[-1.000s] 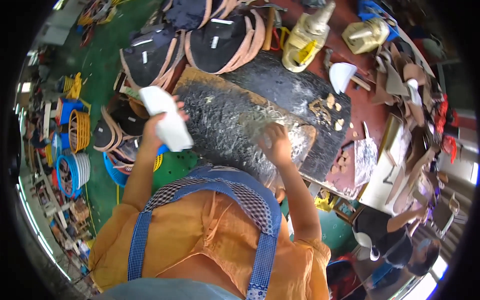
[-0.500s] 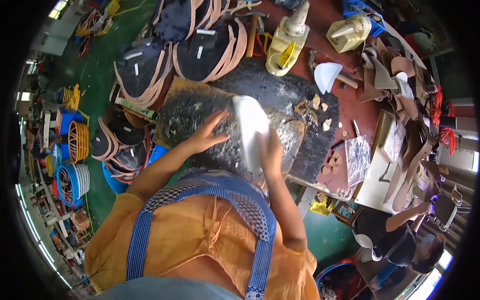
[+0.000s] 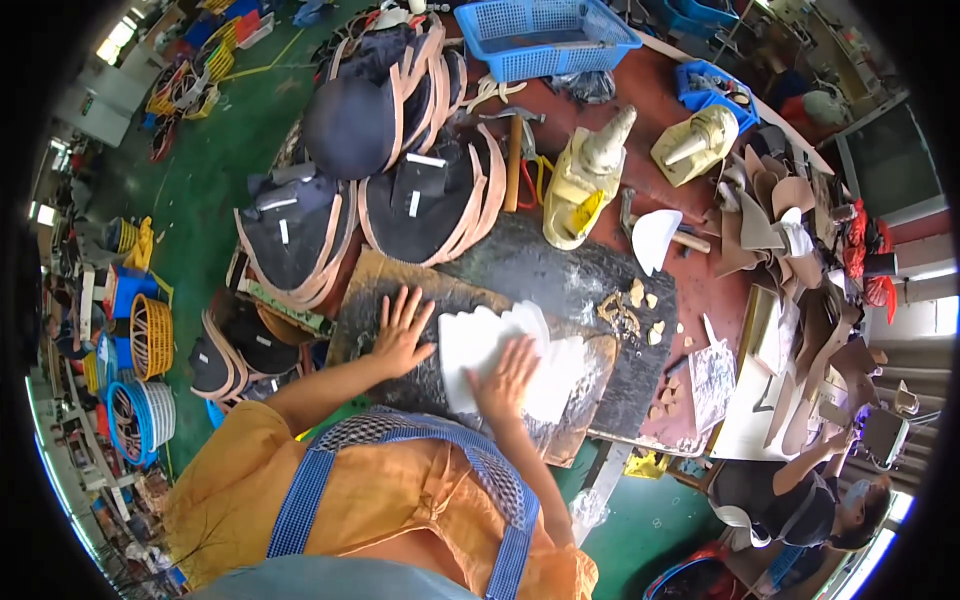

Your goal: Applying decorative patches and adhesive strips to shoe upper components at a manufacturing workstation.

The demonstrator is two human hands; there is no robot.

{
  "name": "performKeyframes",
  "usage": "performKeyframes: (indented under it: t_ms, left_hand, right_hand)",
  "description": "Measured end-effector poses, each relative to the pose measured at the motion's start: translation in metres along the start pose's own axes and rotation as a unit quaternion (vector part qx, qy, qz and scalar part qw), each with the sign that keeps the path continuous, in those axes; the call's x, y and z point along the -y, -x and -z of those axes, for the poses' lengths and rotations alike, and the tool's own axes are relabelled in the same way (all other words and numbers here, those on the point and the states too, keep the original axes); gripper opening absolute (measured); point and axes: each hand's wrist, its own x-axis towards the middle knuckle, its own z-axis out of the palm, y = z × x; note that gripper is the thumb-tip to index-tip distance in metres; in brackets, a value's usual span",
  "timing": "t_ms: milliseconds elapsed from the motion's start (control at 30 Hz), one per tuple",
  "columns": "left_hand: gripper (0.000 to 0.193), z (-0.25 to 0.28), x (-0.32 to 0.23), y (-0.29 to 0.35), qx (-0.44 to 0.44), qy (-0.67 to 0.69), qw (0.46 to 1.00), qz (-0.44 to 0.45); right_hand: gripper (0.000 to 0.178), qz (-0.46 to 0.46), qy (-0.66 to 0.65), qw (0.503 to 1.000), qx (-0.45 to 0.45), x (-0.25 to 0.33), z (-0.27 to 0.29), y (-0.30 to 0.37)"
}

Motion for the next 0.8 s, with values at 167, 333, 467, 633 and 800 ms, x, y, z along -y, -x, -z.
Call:
performKeyframes:
  t_ms: [167,333,467,633,800]
  left_hand:
    - [0.063,-0.008,0.024,-0.005,-0.074,0.118,0.99,-0.002]
    - [0.054,0.064,0.032,-0.053,-0.137,0.268,0.952,-0.058]
    - [0.057,0.133,0.05,-0.208,-0.16,0.44,0.88,-0.074]
    - [0.052,0.166,0.09,-0.463,-0.156,0.665,0.709,0.178]
    - [0.048,0.133,0.179,-0.573,-0.044,0.81,0.568,0.134]
  right_hand:
    - [0.097,0.05,-0.031,0.998,0.0,0.029,0.008,-0.015]
    - [0.089,0.088,-0.022,0.995,0.033,0.018,0.023,-0.027]
    - [0.1,0.073,-0.041,0.993,0.087,0.011,0.015,-0.032]
    - [0.1,0.078,0.009,0.992,0.103,0.011,0.009,-0.022]
    - [0.097,0.076,-0.02,0.992,0.1,0.011,0.012,-0.019]
